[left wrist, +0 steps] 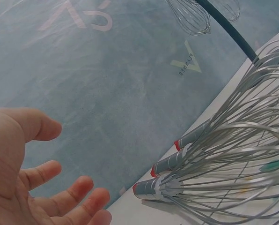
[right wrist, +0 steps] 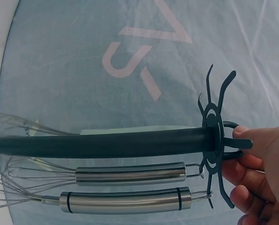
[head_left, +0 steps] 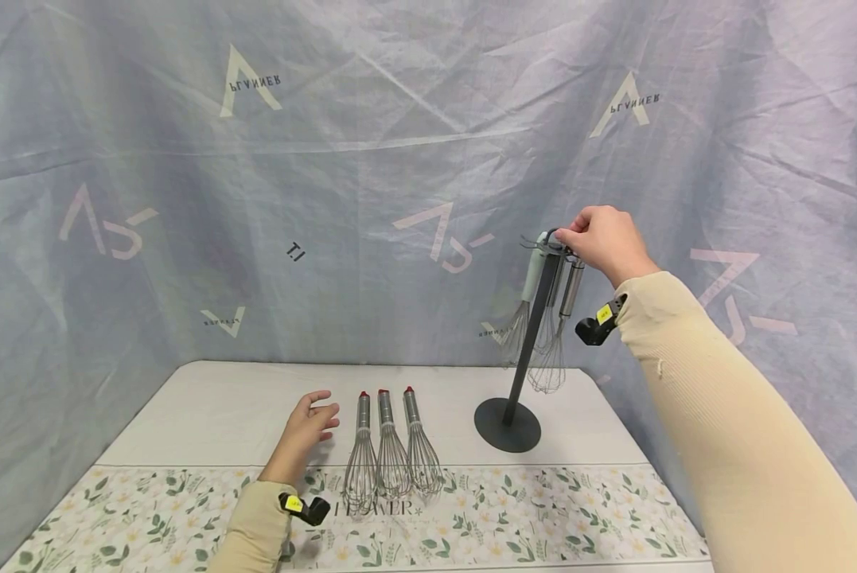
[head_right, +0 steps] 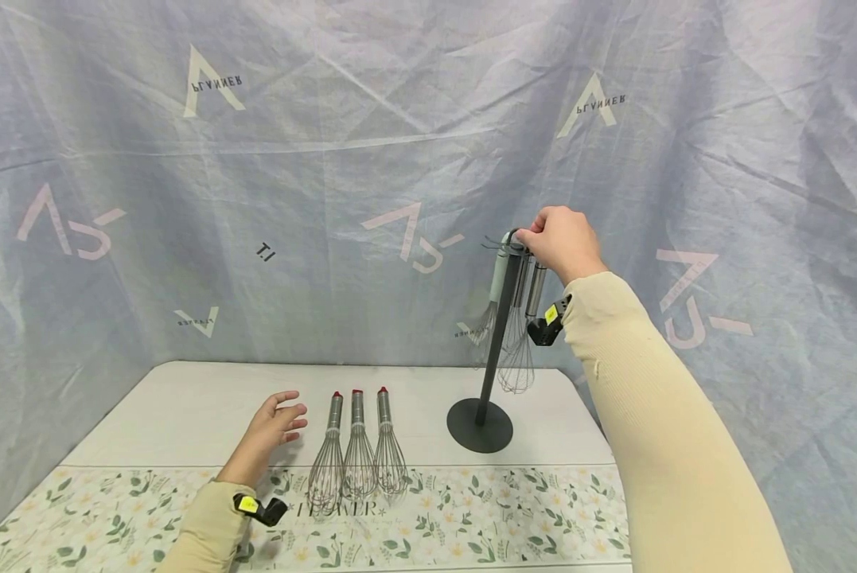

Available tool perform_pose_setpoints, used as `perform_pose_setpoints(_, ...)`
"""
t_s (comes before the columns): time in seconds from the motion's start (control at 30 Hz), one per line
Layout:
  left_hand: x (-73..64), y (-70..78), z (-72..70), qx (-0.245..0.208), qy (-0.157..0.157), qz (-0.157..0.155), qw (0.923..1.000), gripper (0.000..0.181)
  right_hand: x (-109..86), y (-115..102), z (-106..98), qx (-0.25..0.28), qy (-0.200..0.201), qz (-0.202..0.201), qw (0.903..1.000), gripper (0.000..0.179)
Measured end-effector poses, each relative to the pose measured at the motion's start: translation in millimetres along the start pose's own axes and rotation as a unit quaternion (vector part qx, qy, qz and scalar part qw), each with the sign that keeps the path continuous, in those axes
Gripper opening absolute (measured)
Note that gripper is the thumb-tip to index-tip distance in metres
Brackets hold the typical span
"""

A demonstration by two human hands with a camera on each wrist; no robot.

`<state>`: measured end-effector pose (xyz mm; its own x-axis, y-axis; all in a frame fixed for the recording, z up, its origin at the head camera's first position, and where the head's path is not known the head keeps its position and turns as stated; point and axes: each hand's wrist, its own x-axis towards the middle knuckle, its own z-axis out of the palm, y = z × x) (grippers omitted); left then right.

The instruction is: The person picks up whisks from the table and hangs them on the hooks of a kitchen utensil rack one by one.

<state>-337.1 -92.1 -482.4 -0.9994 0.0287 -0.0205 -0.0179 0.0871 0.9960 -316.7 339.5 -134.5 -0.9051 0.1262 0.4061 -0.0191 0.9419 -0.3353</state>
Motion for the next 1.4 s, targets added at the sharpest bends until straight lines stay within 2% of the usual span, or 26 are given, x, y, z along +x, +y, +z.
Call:
perform_pose_setpoints(0.1, -0.5, -0.2, 0.0, 0.002, 0.002, 0.000, 1.0000, 0.051, 1.1, -1, 0, 0.012, -0.014, -0.005, 0.9998, 0.037)
perform_pose_setpoints(0.23, -1.1, -1.1, -0.8, -0.001, 0.005, -0.003, 1.0000, 0.051, 3.2, -2, -2, 0.024, -0.057, -0.023, 0.9978, 0.040)
perform_pose_setpoints(0.37, -2.0, -1.2, -1.2, 0.000, 0.006, -0.006, 1.0000, 0.054, 5.8, 1, -3, 0.021, -0.103, -0.049, 0.9932, 0.047)
perform_pose_setpoints(0.5, -2.6, -1.1, -1.3, -0.001, 0.005, -0.008, 1.0000, 0.054, 9.0, 5, -4, 0.023, -0.125, -0.061, 0.9900, 0.058)
perform_pose_setpoints(0.67, -2.6, -1.9, -2.2, -0.009, 0.002, -0.010, 0.9999, 0.054, 9.9, 8, -6, 0.023, -0.140, -0.067, 0.9877, 0.063)
perform_pose_setpoints(1.1, -0.8, -3.8, -3.1, -0.014, -0.005, -0.005, 0.9999, 0.053, 11.3, 11, -8, 0.002, -0.142, -0.108, 0.9840, 0.051)
perform_pose_setpoints(1.27, -0.6, -3.3, -1.3, -0.006, -0.001, -0.002, 1.0000, 0.050, 11.8, 12, -8, 0.003, -0.145, -0.107, 0.9836, 0.051)
perform_pose_setpoints(1.4, -2.1, -2.9, 3.3, 0.019, -0.006, -0.006, 0.9998, 0.051, 11.7, 11, -8, -0.003, -0.147, -0.112, 0.9828, 0.052)
